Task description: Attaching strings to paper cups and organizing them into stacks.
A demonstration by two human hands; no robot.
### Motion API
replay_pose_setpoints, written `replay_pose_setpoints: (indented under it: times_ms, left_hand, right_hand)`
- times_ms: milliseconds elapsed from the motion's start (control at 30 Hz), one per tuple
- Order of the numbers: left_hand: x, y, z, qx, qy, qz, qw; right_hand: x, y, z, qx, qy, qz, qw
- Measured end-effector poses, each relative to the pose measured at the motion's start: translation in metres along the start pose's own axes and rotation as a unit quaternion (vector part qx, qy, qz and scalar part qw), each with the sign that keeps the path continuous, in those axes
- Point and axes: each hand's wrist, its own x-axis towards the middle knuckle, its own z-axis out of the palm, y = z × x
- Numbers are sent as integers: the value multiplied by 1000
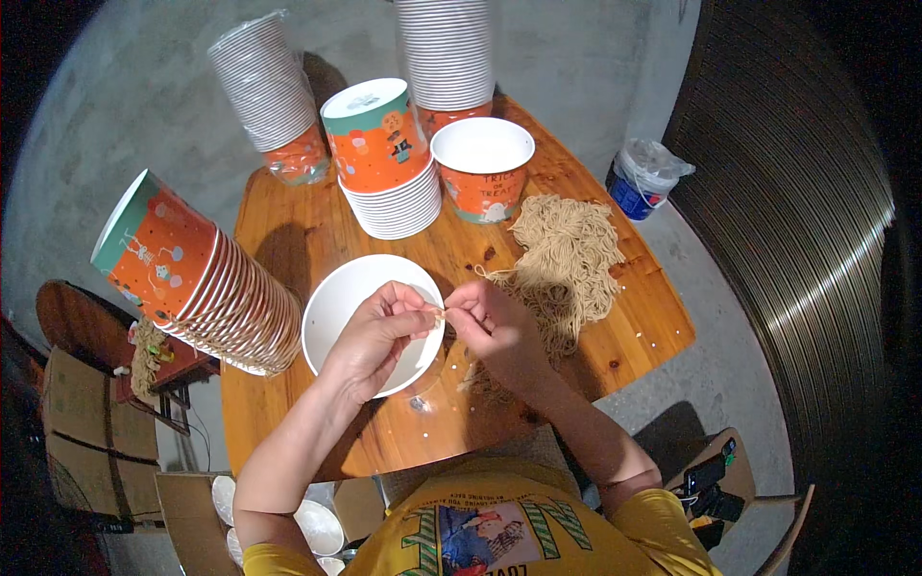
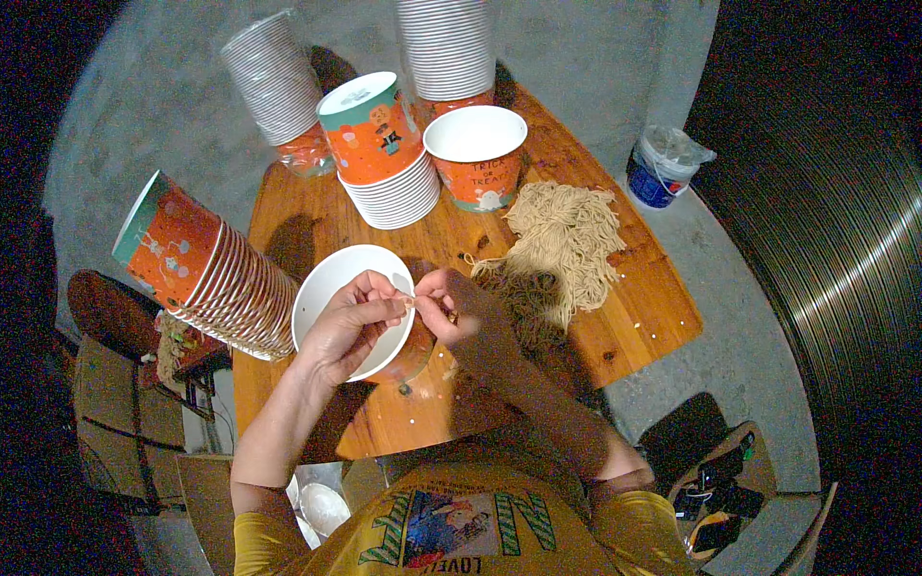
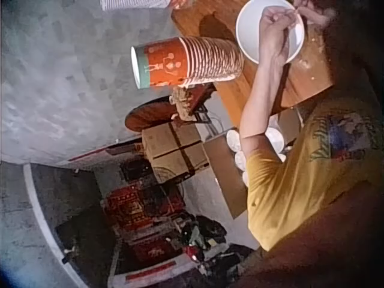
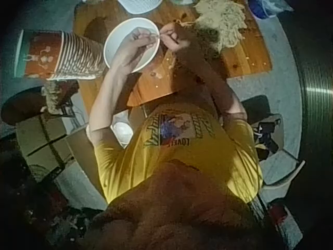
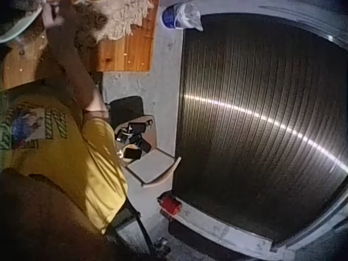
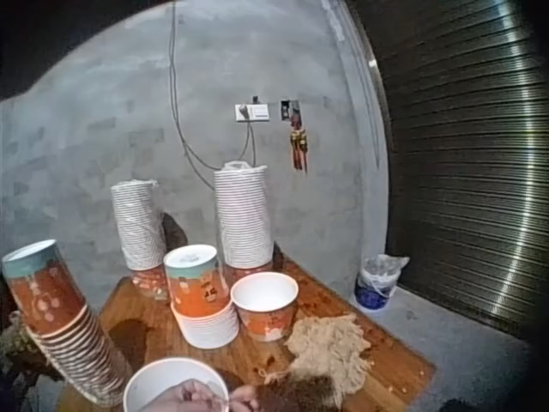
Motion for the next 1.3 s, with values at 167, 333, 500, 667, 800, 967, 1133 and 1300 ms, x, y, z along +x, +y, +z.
replay_pose_setpoints:
  times_ms: [167,333,500,667,800,967,1133,1300]
  left_hand:
    - [3,-5,-3,27,-4,42,999]
    - [2,-5,-1,36,-7,43,998]
    - [1,-6,-3,65,-11,41,997]
    - [-2,-2,2,105,-17,33,994]
    - [-1,-7,-4,191,-15,66,979]
    - [-10,3,0,528,28,229,817]
    - [-5,-2,-6,512,24,220,830]
    - [0,4,-3,126,-41,17,991]
  right_hand:
    - [3,1,-1,-78,11,-75,994]
    - [4,0,-2,-59,-3,-30,998]
    - [5,-2,-1,0,-18,40,999]
    - [8,0,-2,20,-29,25,999]
    - [8,1,-2,2,-40,15,999]
    - [8,7,1,18,-33,20,999]
    - [10,3,-3,-1,-38,-1,999]
    - [7,4,-7,2,-37,25,999]
